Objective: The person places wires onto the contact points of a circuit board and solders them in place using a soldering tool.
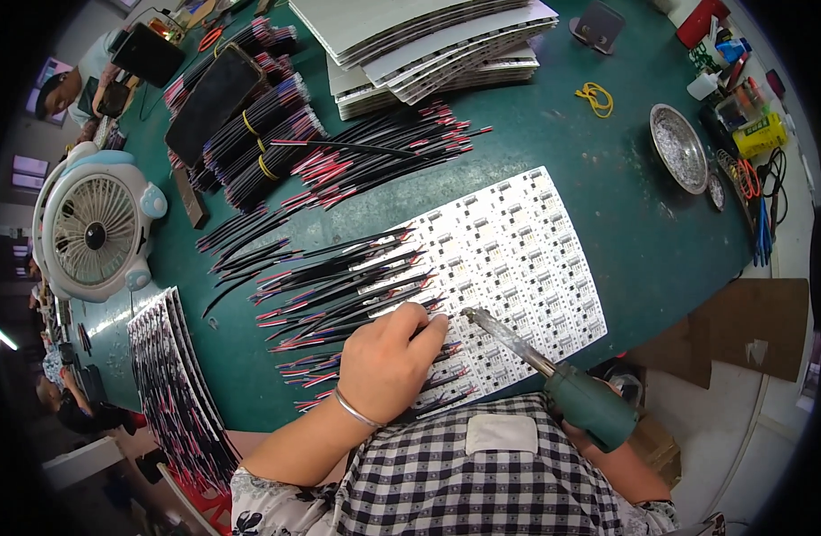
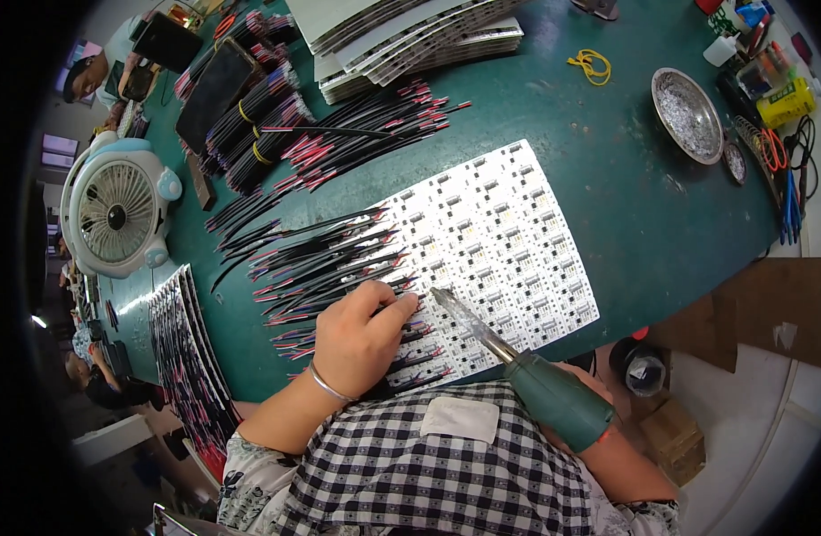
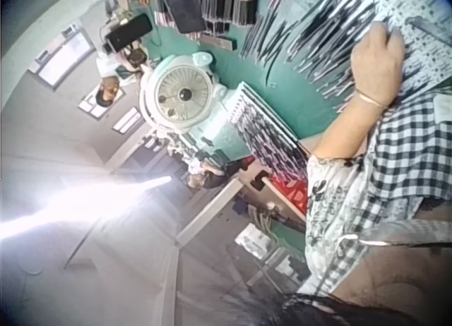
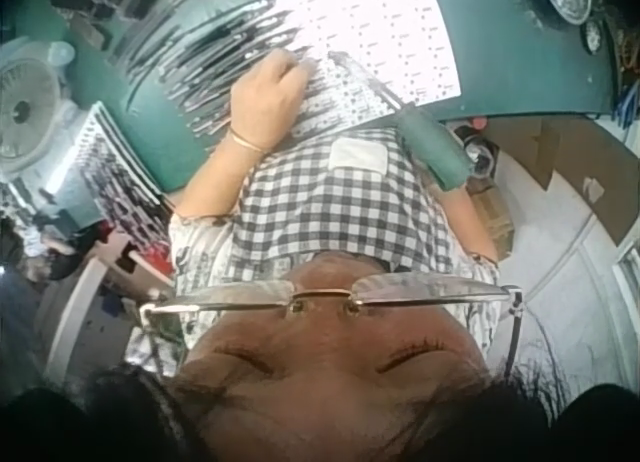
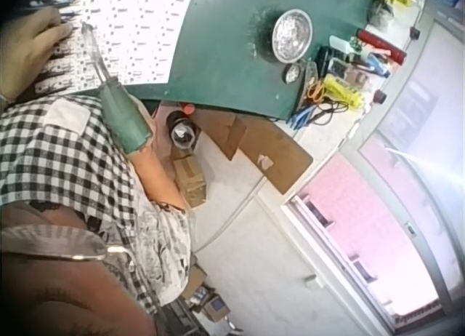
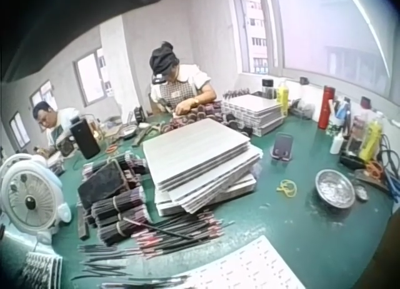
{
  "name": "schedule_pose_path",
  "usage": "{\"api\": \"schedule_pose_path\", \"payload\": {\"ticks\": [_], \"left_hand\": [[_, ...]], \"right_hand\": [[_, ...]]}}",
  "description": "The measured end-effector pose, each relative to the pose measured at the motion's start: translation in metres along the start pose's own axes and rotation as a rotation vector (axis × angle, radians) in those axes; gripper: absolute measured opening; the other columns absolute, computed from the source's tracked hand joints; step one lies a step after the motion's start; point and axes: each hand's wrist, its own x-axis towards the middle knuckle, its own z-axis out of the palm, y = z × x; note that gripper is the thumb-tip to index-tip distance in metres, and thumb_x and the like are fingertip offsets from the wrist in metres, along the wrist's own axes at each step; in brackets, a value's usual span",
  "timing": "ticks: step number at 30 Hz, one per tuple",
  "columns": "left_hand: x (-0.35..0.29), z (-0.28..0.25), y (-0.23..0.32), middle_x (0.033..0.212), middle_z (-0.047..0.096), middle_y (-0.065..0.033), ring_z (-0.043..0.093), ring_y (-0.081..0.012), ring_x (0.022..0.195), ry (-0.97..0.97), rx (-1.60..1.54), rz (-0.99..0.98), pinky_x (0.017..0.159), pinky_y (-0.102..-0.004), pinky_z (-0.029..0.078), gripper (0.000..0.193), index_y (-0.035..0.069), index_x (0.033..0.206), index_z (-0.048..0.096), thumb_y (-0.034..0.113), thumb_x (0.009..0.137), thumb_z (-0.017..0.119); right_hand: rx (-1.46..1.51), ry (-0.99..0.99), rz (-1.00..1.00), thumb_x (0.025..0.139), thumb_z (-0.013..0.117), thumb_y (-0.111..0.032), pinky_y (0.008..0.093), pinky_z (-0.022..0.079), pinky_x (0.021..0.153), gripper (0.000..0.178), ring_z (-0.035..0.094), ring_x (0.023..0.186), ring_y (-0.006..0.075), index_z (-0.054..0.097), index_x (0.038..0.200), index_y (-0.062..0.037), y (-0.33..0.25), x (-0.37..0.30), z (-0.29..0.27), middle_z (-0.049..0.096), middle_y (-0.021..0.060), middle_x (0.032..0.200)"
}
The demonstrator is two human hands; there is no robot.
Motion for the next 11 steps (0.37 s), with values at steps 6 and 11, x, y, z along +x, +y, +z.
{"api": "schedule_pose_path", "payload": {"ticks": [6,11], "left_hand": [[-0.002,0.0,-0.006,0.079,0.057,-0.0025,0.059,-0.0186,0.062,0.002,-0.034,0.048,0.051,-0.0294,0.048,0.027,0.011,0.091,0.071,0.001,0.067,0.068],[0.0,0.0,-0.008,0.08,0.057,-0.0023,0.06,-0.0178,0.062,0.005,-0.04,0.075,0.051,-0.0286,0.048,0.024,0.012,0.09,0.071,0.003,0.068,0.068]], "right_hand": [[-0.092,-0.084,0.024,0.077,0.074,-0.009,0.0258,0.051,0.084,0.053,0.065,0.096,0.0159,0.05,0.123,0.0046,0.009,-0.006,-0.001,0.065,0.0109,0.109],[0.117,-0.106,0.069,0.079,0.073,-0.011,0.0262,0.051,0.085,0.055,0.065,0.098,0.017,0.048,0.126,0.0036,0.006,0.0,-0.001,0.064,0.0112,0.112]]}}
